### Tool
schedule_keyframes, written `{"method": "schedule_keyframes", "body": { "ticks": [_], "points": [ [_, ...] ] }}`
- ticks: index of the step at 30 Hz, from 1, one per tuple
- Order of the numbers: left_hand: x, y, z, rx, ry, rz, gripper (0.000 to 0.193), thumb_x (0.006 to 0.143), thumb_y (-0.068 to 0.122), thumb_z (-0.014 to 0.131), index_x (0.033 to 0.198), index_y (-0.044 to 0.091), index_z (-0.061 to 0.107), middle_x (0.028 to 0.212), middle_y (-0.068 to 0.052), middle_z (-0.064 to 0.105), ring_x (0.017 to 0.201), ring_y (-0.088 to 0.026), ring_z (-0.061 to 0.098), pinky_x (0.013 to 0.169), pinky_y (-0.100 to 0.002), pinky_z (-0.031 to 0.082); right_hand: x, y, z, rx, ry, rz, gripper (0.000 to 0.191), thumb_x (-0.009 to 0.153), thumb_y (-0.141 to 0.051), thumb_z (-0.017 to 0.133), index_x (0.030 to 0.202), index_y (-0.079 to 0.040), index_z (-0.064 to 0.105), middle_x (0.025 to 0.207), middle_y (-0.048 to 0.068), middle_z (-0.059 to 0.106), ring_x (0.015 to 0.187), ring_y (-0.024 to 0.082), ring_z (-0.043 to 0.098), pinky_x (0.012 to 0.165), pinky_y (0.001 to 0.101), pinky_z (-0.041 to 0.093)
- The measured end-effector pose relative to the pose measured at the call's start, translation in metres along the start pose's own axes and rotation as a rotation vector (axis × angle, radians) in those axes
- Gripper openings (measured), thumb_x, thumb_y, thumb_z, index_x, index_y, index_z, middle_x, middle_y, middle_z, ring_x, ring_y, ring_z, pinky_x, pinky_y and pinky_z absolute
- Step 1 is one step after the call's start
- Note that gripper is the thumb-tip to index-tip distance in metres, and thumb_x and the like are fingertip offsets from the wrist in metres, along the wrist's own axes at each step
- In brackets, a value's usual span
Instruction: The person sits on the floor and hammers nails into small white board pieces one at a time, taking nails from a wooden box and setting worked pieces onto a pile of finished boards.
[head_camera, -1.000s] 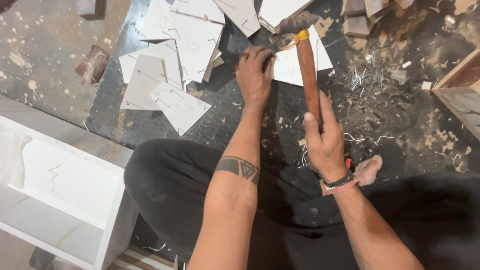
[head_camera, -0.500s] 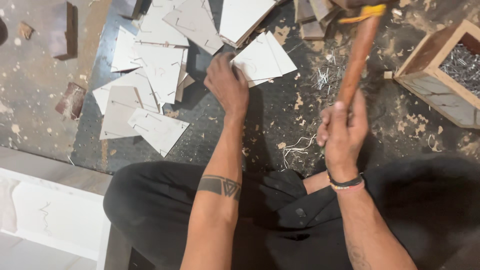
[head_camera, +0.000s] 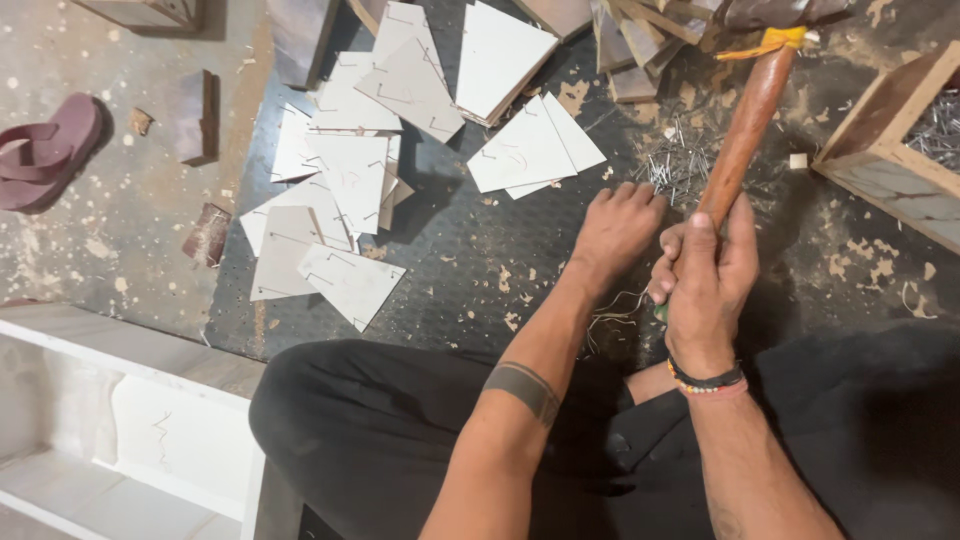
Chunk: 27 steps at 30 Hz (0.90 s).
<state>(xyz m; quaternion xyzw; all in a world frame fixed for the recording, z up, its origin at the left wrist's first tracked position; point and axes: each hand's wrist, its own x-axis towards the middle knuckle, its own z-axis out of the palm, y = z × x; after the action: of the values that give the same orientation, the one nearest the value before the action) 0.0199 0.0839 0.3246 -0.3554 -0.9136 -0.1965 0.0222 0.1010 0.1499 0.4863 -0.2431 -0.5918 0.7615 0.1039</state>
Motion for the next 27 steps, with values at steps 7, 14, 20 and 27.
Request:
{"method": "schedule_keyframes", "body": {
  "ticks": [7, 14, 20, 27],
  "points": [
    [0.000, 0.002, -0.026, -0.311, -0.129, -0.345, 0.026, 0.089, 0.025, 0.067, 0.109, 0.009, 0.062, 0.093, -0.011, 0.074, 0.091, -0.033, 0.072, 0.079, -0.047, 0.054, -0.002, -0.002, 0.003, -0.011, -0.003, 0.037, 0.031, 0.112, -0.016, 0.042, 0.142, -0.008, 0.044, 0.079, 0.001, 0.050, 0.050, 0.004, 0.040, 0.042, 0.0197, 0.036],
    [-0.043, -0.042, -0.080, -0.506, 0.296, -0.566, 0.034, 0.096, 0.021, 0.063, 0.128, 0.012, 0.062, 0.095, -0.010, 0.077, 0.087, -0.034, 0.074, 0.076, -0.043, 0.056, -0.013, 0.005, 0.015, -0.010, -0.039, 0.074, 0.038, 0.111, -0.017, 0.042, 0.148, -0.011, 0.042, 0.077, 0.000, 0.049, 0.049, 0.004, 0.041, 0.041, 0.0202, 0.037],
    [-0.047, -0.061, -0.085, -0.503, 0.538, -0.621, 0.017, 0.100, 0.017, 0.062, 0.115, 0.010, 0.064, 0.103, -0.009, 0.078, 0.098, -0.029, 0.076, 0.086, -0.041, 0.055, -0.017, 0.013, 0.027, -0.025, -0.064, 0.126, 0.040, 0.110, -0.018, 0.045, 0.149, -0.009, 0.043, 0.076, 0.000, 0.048, 0.047, 0.004, 0.040, 0.039, 0.0198, 0.035],
    [-0.051, -0.084, -0.083, -0.332, 0.549, -0.519, 0.013, 0.091, 0.016, 0.073, 0.104, 0.012, 0.072, 0.111, -0.003, 0.072, 0.116, -0.027, 0.062, 0.104, -0.043, 0.041, -0.018, 0.024, 0.023, -0.068, -0.086, 0.207, 0.035, 0.109, -0.018, 0.046, 0.142, -0.005, 0.047, 0.075, 0.000, 0.048, 0.045, 0.004, 0.040, 0.037, 0.0208, 0.034]
  ]
}}
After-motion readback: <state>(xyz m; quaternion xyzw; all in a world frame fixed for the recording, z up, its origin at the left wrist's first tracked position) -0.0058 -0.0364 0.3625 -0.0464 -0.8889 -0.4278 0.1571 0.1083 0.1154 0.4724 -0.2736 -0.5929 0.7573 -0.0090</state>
